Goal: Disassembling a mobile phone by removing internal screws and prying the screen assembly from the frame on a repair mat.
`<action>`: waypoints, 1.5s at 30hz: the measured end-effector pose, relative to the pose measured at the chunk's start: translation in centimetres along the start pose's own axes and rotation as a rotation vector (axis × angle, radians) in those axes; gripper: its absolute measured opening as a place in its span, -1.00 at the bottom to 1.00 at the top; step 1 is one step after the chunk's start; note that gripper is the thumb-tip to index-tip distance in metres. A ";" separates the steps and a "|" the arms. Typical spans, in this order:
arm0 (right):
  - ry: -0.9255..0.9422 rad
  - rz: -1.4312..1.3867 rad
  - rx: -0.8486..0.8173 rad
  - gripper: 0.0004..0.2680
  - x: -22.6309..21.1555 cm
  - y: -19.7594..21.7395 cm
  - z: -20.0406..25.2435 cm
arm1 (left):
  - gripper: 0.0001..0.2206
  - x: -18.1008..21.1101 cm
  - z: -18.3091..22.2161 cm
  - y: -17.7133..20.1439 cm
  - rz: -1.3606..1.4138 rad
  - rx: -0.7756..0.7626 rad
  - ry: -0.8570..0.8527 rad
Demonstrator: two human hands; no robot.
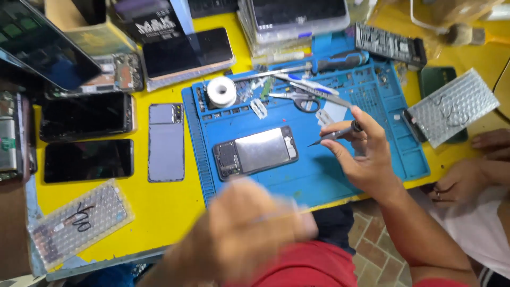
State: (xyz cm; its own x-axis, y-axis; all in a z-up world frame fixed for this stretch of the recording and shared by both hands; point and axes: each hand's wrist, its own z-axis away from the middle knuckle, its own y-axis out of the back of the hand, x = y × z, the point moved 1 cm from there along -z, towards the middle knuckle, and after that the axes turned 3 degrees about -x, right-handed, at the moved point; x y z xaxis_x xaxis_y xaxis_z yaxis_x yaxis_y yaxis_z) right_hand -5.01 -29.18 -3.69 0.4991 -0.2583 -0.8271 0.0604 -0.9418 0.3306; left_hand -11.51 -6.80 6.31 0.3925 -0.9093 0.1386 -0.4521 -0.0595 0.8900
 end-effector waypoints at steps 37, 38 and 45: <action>0.213 0.095 -0.278 -0.52 -0.6 -1.4 3.3 | -0.35 -5.3 -4.5 -13.8 0.635 -0.574 -1.029; 0.216 0.098 -0.284 -0.51 -0.7 -1.4 3.3 | -0.35 -5.4 -4.5 -13.8 0.633 -0.576 -1.027; 0.241 0.111 -0.299 -0.52 -0.9 -1.4 3.0 | -0.36 -5.5 -4.5 -13.7 0.646 -0.573 -1.020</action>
State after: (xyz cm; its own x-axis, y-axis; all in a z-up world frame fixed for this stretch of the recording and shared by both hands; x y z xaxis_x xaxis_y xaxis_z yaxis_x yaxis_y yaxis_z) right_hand -8.16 -28.25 -4.83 0.7034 -0.2632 -0.6603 0.2259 -0.7980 0.5588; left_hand -3.85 0.89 -4.66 -0.6468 -0.6225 0.4405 0.1678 0.4473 0.8785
